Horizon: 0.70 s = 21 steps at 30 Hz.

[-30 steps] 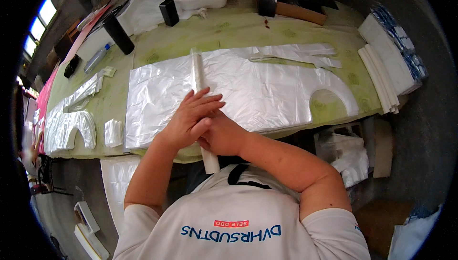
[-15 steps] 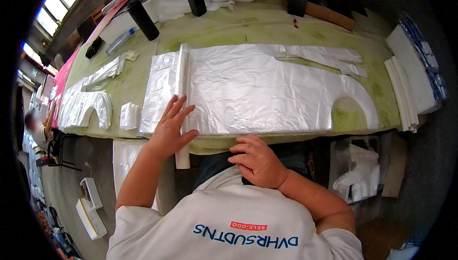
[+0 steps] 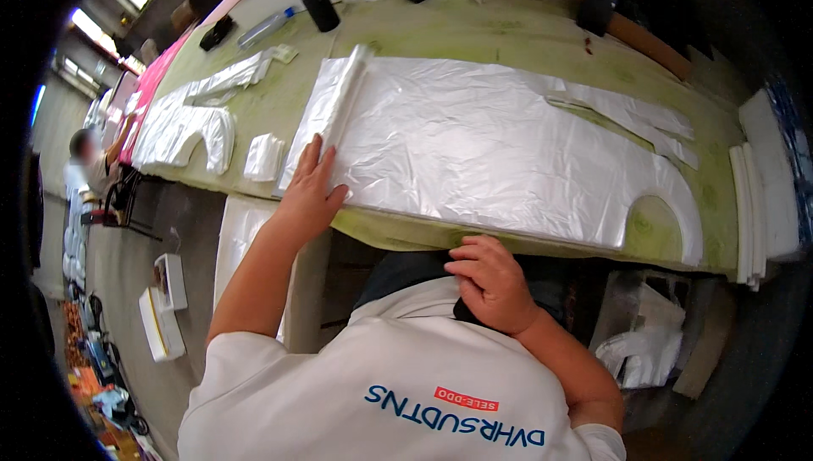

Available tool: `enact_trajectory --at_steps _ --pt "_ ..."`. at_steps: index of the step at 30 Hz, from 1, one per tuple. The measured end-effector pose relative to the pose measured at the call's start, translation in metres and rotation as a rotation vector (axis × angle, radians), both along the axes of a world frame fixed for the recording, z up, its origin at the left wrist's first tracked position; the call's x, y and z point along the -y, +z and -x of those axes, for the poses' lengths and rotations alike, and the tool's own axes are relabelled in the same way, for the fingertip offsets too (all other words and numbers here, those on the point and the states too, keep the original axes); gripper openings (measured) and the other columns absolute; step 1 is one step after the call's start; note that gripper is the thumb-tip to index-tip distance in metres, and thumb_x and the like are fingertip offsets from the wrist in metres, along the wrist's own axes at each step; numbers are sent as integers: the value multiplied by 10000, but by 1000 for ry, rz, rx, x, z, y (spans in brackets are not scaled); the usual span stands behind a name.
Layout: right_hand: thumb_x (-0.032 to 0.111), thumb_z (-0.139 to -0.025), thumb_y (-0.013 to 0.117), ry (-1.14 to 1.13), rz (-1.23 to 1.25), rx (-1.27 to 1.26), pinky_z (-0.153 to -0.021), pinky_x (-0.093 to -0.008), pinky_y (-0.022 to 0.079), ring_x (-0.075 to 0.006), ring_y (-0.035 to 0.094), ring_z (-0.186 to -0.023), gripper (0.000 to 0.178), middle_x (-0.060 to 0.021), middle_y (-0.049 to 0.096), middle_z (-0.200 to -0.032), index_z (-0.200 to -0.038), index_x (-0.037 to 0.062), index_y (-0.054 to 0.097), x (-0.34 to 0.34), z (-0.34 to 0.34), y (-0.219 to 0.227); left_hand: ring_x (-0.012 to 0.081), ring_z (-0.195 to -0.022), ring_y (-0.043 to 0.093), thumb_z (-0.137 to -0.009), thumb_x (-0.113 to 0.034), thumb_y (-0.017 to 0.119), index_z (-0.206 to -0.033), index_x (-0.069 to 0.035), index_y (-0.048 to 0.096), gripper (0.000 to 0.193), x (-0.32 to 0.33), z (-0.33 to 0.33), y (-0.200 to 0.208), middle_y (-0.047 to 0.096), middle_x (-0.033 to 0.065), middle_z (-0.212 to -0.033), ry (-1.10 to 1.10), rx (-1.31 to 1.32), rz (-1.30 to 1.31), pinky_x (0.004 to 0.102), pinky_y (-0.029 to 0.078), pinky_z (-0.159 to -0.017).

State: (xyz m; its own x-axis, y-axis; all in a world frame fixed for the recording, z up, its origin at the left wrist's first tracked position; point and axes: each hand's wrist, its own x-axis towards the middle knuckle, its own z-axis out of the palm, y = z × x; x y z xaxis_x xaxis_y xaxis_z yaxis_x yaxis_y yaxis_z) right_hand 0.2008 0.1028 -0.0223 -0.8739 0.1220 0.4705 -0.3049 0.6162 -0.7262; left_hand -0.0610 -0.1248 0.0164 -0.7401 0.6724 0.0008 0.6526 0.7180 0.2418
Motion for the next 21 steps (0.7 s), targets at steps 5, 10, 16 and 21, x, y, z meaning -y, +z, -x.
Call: enact_trajectory --at_steps 5,10,16,21 --pt "-52 -791 690 -16 29 20 -966 -435 519 -357 636 -1124 249 -121 699 -1100 -1014 52 726 -1 -2 -4 453 -1502 245 -914 -132 632 -1540 26 320 716 -4 -1 -4 133 295 -1649 30 5 -7 446 297 -1214" --pt "-39 -804 697 -17 54 35 -965 -429 520 -343 644 -1110 246 -115 706 -1091 -1029 57 721 -2 -1 -7 490 -1444 330 -898 -13 568 -1544 28 295 702 -3 -6 2 145 335 -1627 52 145 -115 449 370 -1164" --pt "-26 -813 689 -11 70 45 -970 -429 520 -344 644 -1113 237 -114 710 -1093 -1034 56 717 -2 0 -12 525 -1408 357 -871 -11 551 -1558 -13 296 732 9 -12 -20 194 347 -1611 27 183 -252 493 352 -1157" --pt "-31 -812 668 -27 87 61 -967 -427 523 -343 649 -1098 233 -114 714 -1088 -1023 51 724 -4 -3 -15 456 -1476 288 -874 -106 598 -1517 -39 417 671 21 16 -17 286 266 -1613 60 -242 -212 476 239 -1221"
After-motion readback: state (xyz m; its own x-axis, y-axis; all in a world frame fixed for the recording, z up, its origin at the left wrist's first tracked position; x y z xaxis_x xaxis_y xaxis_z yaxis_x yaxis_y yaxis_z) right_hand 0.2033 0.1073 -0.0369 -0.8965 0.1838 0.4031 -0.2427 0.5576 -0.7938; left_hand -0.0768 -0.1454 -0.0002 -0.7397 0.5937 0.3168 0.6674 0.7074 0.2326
